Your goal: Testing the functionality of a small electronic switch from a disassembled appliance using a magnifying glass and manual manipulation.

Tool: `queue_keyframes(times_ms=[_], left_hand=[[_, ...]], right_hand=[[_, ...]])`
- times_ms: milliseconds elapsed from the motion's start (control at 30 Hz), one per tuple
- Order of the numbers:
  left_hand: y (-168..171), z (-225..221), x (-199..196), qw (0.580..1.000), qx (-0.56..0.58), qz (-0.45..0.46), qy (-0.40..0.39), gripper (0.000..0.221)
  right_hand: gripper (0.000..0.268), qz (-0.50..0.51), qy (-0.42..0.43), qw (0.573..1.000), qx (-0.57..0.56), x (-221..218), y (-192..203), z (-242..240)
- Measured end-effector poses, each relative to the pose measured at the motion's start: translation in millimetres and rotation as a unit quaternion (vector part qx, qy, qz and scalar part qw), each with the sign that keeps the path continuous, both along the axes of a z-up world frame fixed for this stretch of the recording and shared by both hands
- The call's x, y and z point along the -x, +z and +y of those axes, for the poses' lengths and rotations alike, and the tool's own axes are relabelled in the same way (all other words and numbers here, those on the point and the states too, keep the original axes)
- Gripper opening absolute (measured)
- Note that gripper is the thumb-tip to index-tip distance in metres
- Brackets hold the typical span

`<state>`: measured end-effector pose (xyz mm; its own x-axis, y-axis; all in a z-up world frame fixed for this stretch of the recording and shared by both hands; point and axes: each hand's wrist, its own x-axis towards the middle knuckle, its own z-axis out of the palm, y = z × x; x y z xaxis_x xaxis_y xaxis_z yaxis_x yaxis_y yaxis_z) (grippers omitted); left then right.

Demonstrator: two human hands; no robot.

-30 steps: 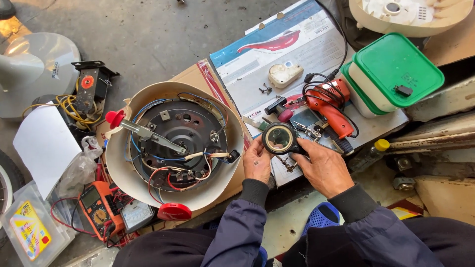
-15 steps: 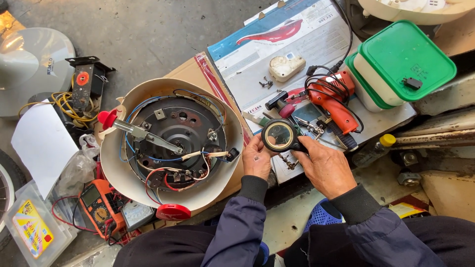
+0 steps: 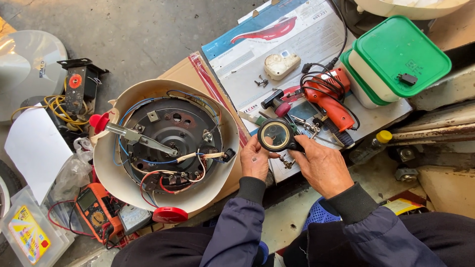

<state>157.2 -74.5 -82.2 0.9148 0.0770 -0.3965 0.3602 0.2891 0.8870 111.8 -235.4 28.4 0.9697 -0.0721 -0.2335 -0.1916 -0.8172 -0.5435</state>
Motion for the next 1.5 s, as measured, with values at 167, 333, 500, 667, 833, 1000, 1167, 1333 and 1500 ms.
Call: queue_keyframes(times_ms=[167,333,500,667,833,1000,1167,1333,1500], left_hand=[[-2,0,1,1.0,-0.008,0.002,0.003,0.025],[1,1,2,1.0,-0.008,0.004,0.002,0.026],[2,1,3,1.0,-0.008,-0.002,0.004,0.027],[-7,-1,4,1.0,-0.002,-0.005,0.006,0.026],[-8,-3,5,1.0,0.004,-0.007,0.014,0.027],[-11,-5,7,1.0,0.014,-0.01,0.02,0.025],[-19,-6,7,0.999,0.027,-0.016,0.027,0.025],[-19,-5,7,0.999,0.029,-0.019,0.027,0.024],[-24,-7,6,0.999,0.027,-0.025,0.021,0.024]], right_hand=[[0.037,0.008,0.005,1.0,0.005,-1,0,-1],[0.034,0.002,0.012,1.0,-0.001,-1,4,0],[0.032,-0.011,0.013,1.0,0.006,-2,6,2],[0.032,-0.011,0.01,1.0,-0.007,-1,3,1],[0.033,-0.009,0.008,1.0,-0.013,1,6,1],[0.037,-0.009,0.014,1.0,0.014,2,7,2],[0.038,-0.011,0.012,1.0,0.019,4,8,4],[0.037,-0.005,0.013,1.0,0.028,4,4,4],[0.037,-0.014,0.023,0.999,0.041,4,0,1]])
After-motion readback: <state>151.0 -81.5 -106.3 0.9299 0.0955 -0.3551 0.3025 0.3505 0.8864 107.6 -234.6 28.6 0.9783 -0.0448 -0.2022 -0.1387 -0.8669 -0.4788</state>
